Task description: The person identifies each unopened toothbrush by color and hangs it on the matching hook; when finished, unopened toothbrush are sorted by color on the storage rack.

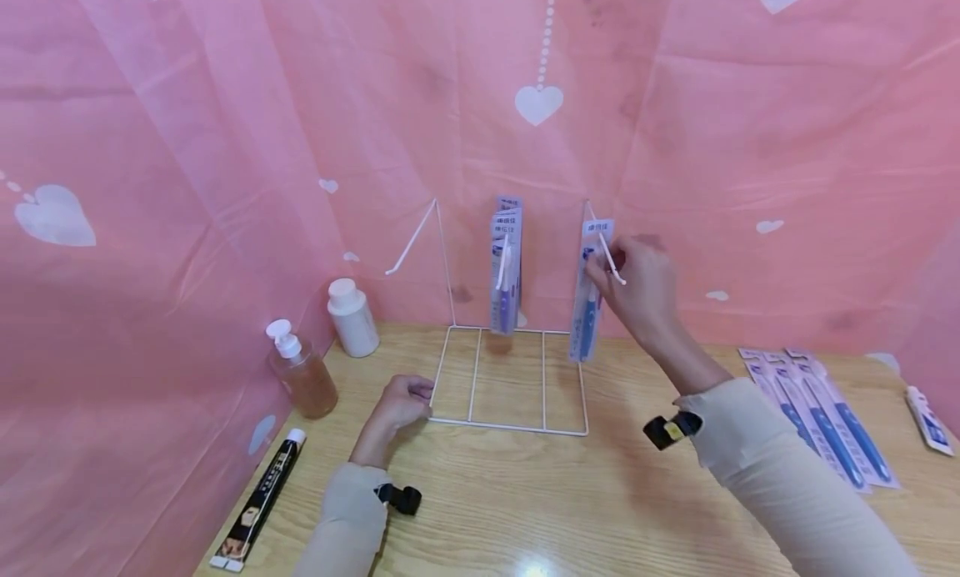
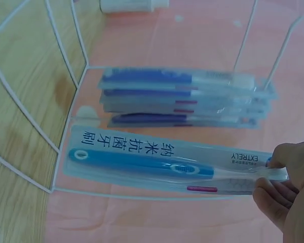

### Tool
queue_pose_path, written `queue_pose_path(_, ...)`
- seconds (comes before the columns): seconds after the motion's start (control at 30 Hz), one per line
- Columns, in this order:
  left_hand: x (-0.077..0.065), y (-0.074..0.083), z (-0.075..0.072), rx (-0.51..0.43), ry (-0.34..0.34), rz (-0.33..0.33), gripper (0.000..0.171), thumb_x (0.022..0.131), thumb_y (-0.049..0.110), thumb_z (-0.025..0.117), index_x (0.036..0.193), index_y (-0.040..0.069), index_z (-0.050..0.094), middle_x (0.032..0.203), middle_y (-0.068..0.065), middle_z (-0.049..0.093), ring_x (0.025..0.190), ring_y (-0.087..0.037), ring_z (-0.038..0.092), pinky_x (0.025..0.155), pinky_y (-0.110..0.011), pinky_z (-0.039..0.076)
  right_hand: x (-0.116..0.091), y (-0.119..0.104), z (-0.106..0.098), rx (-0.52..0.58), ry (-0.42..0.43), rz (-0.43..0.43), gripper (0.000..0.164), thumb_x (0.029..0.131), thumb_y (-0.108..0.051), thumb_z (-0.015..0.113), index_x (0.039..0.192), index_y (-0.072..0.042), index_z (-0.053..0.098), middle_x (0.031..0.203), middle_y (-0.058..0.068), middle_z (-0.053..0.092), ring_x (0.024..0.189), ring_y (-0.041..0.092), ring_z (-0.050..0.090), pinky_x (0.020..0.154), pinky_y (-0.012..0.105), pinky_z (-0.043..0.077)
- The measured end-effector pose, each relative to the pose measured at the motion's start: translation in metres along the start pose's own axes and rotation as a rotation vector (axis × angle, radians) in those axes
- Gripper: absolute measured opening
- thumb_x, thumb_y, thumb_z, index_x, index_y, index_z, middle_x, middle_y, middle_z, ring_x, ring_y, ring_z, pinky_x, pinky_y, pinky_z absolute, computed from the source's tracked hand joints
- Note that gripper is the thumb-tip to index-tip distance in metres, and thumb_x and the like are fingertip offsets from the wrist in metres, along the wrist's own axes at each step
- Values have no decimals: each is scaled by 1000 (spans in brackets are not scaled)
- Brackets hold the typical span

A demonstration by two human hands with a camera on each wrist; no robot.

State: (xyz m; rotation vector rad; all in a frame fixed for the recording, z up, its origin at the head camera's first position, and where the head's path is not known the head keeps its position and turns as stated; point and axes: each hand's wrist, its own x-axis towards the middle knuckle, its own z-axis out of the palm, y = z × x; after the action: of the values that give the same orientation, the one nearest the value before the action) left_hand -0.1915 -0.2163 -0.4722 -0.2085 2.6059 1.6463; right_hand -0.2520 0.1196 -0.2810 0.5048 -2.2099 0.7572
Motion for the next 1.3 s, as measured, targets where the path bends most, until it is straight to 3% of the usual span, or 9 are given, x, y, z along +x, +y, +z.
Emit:
queue_pose_path(0.13,-1,0,1,-10,-6,-2,47,64,-19,68,110,-8,68,92,-12,64,86,-24,60,76,-33,53,13,6,11,1,0,52,18,88,-14,62,75,0,63,67,13,65,54,24,59,45,25,40)
queue_pose_path(0.37,-1,-3,3,-21,-9,12,47,63,-19,68,109,-9,68,91,-12,64,84,-23,60,75,-32,52,24,13,22,-2,-21,151,16,88,-12,61,82,2,65,75,17,67,60,27,62,49,27,43)
queue_pose_path(0.63,-1,1,2,-27,-20,15,48,63,-19,68,110,-9,68,91,-12,64,84,-23,59,74,-32,52,28,17,23,7,-17,172,16,88,-11,62,85,4,65,79,19,69,63,29,65,50,26,43)
queue_pose_path(0.8,-2,-1,0,-28,-19,15,48,63,-20,67,110,-10,68,91,-13,64,84,-23,60,73,-31,53,25,20,22,-3,-30,152,22,90,-17,63,83,4,65,79,20,69,67,31,64,57,37,47)
queue_pose_path(0.9,-3,-1,-2,-30,-16,10,48,63,-20,67,110,-10,68,92,-13,64,85,-24,59,73,-31,53,20,27,16,-36,-99,144,25,90,-18,67,89,7,64,83,23,66,73,35,60,66,45,47)
queue_pose_path(1.0,-3,-1,-2,-32,-14,7,49,63,-20,66,111,-10,68,91,-13,63,85,-24,60,73,-31,53,15,43,6,-75,-199,160,31,87,-13,71,104,11,62,93,27,64,81,40,58,71,50,49)
queue_pose_path(1.1,-4,-1,-3,-32,-18,10,49,63,-20,67,111,-10,67,91,-13,64,84,-24,60,73,-31,53,7,67,-7,-109,-281,192,38,86,-11,71,118,8,61,104,28,63,89,41,59,71,53,49)
queue_pose_path(1.2,-4,-1,-3,-37,-19,11,48,64,-20,67,111,-10,68,91,-12,63,83,-23,59,72,-30,52,-6,100,-23,-178,-327,214,37,89,-15,68,116,9,61,103,30,63,88,43,60,69,55,49)
queue_pose_path(1.3,-4,-2,-5,-39,-14,23,47,63,-20,67,109,-10,68,89,-12,64,82,-23,59,71,-30,52,-23,137,-39,-264,-362,267,36,89,-21,65,99,13,60,91,32,63,80,46,60,65,57,47)
